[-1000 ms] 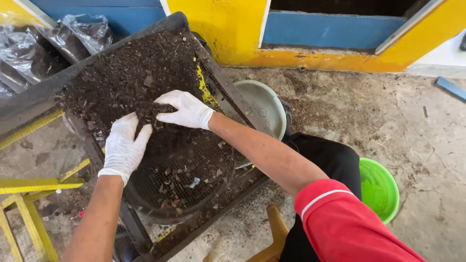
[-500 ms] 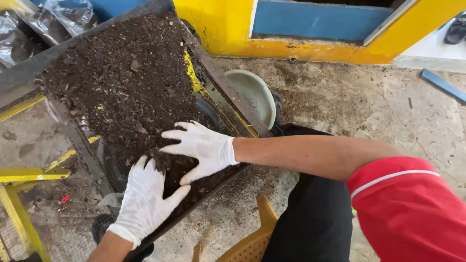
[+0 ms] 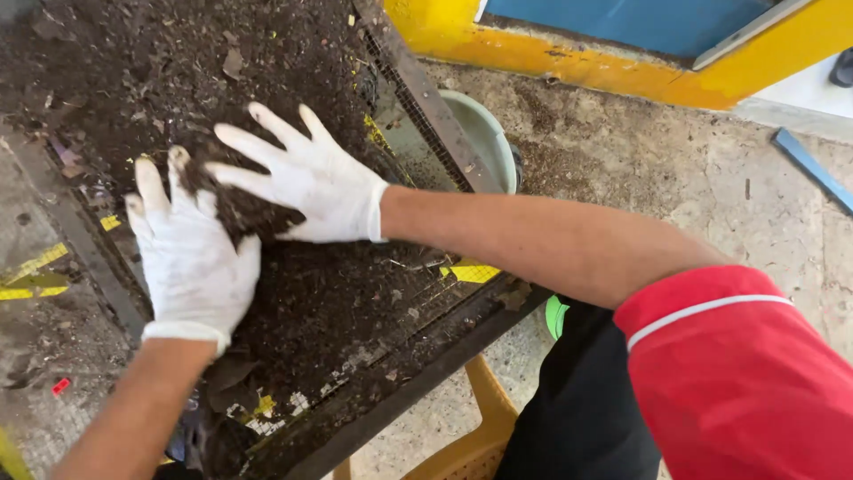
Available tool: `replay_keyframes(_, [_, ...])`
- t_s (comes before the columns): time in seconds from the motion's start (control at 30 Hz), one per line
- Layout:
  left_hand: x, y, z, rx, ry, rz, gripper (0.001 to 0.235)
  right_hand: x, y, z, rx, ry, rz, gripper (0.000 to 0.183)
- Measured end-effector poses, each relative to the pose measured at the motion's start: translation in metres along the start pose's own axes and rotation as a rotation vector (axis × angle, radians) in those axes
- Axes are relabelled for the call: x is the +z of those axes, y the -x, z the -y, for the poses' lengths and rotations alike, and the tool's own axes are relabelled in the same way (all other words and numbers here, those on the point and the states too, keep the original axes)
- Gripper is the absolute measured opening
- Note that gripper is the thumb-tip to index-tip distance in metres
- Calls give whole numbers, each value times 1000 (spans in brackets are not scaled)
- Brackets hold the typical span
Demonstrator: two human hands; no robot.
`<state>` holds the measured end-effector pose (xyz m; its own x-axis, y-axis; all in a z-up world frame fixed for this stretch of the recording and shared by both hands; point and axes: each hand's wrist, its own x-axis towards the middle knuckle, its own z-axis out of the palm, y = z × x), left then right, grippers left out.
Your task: Manual sorting and sieving of organic compost material through a wire mesh screen.
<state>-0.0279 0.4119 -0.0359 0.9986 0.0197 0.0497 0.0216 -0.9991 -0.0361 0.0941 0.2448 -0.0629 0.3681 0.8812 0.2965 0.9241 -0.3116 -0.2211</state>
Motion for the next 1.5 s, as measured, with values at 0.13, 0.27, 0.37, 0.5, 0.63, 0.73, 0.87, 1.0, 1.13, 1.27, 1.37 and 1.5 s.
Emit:
replay_keyframes(0.13, [32, -56, 48, -38, -206, -108, 94, 22, -53, -39, 40, 155, -111, 98])
replay_keyframes(0.27, [55, -96, 88, -72, -215, -200, 88, 51, -91, -56, 136, 210, -256, 84])
replay_keyframes(0.37, [31, -91, 69, -106, -24, -237, 77, 48, -89, -47, 242, 149, -345, 77])
replay_keyframes(0.5, [20, -70, 54, 55, 56, -215, 61, 49, -70, -48, 231, -22, -369, 69])
replay_keyframes(0.63, [8, -37, 34, 214, 1, -205, 47, 33, -36, -34, 111, -206, -273, 54])
replay_keyframes(0.73, [0, -12, 16, 258, 126, -186, 49, 25, -9, -18, 9, -242, -162, 52])
replay_keyframes(0.87, [-17, 26, -13, 306, 157, -115, 55, -2, 40, 12, -96, -266, -72, 58])
replay_keyframes(1.0, [-49, 61, -49, 322, 63, 62, 71, -40, 82, 47, -112, -334, 57, 89])
replay_keyframes(1.13, [-62, 90, -68, 296, -152, 301, 98, -68, 107, 74, -125, -294, 231, 113])
replay_keyframes(1.27, [-63, 85, -66, 286, -208, 464, 100, -54, 100, 73, -125, -250, 279, 108])
replay_keyframes(1.37, [-44, 79, -48, 297, -216, 430, 98, -46, 81, 64, -100, -173, 274, 102])
replay_keyframes(1.5, [-30, 62, -31, 255, -11, 202, 96, -25, 53, 42, -93, -95, 236, 100])
